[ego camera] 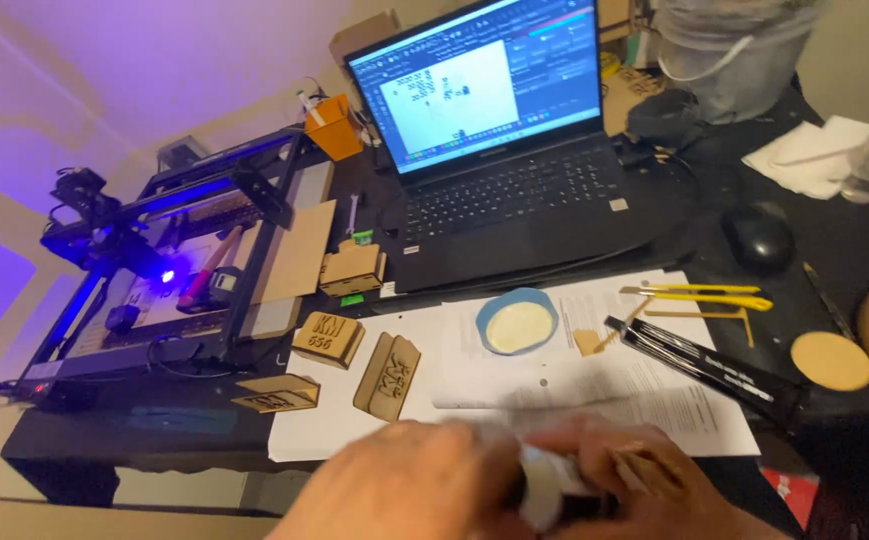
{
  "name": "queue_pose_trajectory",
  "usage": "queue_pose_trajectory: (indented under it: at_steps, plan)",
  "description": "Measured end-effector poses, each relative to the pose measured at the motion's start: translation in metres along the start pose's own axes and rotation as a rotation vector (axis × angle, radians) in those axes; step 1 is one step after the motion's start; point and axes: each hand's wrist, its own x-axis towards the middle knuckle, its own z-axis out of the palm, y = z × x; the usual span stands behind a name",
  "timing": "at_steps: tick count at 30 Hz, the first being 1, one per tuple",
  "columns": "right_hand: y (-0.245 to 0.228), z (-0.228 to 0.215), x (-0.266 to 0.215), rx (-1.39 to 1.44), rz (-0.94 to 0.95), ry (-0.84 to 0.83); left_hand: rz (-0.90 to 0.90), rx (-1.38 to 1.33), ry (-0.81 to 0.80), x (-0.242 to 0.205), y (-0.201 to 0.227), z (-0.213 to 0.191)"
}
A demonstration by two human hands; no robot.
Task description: The person pours a white liquid from a bottle into a small blue bowl and then uses a paintbrush to apply the liquid onto a small wooden block engraved with the text 'KM 656'. The person carefully paints the surface and the engraved letters of the block.
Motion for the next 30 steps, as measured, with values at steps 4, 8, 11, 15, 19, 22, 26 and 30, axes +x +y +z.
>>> queue_pose_trajectory:
  at_steps: [4,8,11,15,19,22,26,30]
  plan:
    - [-0.022,0.004,-0.008,0.857,0.82,0.076,0.058,-0.057,-0.136,0.012,-0.036,0.029]
    - [-0.017,-0.002,0.001,0.636,0.393,-0.249,0.623,-0.057,0.009,0.034,-0.065,0.052]
    - [0.009,-0.013,0.012,0.297,0.367,-0.306,0.588,-0.029,-0.08,0.032,-0.065,0.033]
    - [0.039,-0.025,0.031,-0.307,0.294,-0.385,1.049,0.489,0.515,0.036,-0.079,0.022]
    - [0.016,-0.046,0.04,-0.146,0.296,-0.117,-0.101,-0.046,-0.172,0.027,-0.066,-0.096]
    - [0.021,-0.075,0.043,-0.044,0.29,0.072,0.266,0.109,0.518,0.106,-0.153,-0.109]
    - [0.075,-0.105,0.013,-0.708,0.782,0.258,0.328,0.094,0.827,0.218,-0.221,-0.148]
    - [0.096,-0.106,0.006,-0.747,0.68,0.432,0.158,-0.01,0.848,0.334,-0.264,-0.162]
